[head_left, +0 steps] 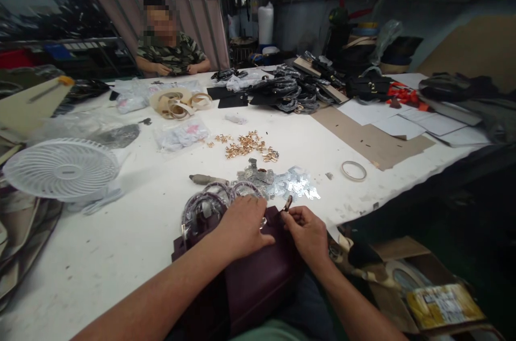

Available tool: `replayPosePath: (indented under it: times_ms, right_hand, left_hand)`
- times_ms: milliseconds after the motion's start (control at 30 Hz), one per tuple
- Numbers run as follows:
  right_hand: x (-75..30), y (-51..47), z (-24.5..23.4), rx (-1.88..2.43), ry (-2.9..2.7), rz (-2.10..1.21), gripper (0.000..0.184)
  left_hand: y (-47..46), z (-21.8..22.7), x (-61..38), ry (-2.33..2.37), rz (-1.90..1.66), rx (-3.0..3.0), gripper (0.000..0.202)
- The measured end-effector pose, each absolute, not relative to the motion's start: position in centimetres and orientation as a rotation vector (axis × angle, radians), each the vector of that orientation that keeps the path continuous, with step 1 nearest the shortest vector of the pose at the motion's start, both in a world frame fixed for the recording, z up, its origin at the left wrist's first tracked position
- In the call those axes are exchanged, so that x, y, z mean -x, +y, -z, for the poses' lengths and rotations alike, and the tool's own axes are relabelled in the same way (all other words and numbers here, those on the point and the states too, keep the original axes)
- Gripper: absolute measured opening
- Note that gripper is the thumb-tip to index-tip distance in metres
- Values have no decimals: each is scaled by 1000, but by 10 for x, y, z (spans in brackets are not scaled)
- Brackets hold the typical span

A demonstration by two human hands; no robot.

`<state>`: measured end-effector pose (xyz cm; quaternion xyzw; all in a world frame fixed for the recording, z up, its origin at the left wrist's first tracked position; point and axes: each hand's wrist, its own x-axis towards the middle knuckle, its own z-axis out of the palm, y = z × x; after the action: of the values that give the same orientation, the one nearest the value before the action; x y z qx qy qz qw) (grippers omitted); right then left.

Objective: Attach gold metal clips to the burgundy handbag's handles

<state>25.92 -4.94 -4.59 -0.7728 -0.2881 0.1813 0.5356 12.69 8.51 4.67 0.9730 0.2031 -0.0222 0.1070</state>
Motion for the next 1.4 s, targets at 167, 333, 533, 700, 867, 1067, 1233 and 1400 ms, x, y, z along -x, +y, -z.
replayPosePath:
  times_ms: [167,333,533,700,867,1067,1233,1400]
  right_hand:
    - [-259,-51,49,1837,-689,-461,25]
    - [-263,-54,51,1845,-735,-442,24]
    - [-267,-61,49,1922,-924,-351,26]
    - [-270,-60,46,1913,-1151,-240,20]
    - [-265,-54,46,1989,-1206,-197,16]
    - [-276,-53,36,1895,-1118,-503,11]
    - [-301,-56,18,1696,-1183,-840,18]
    - [-306,-54,6,1792,-1373,-765,14]
  left_hand:
    - [83,-42,-141,647,172,-2892,53]
    - [85,-40,-151,698,171,-2856,47]
    - [86,-33,-152,701,184,-2819,37]
    - [85,-34,-153,675,156,-2799,33]
    - [81,-36,-155,673,97,-2785,24]
    - [83,-35,-152,697,72,-2745,22]
    - [81,-33,-150,714,38,-2700,23]
    - [77,-39,-153,735,16,-2679,15]
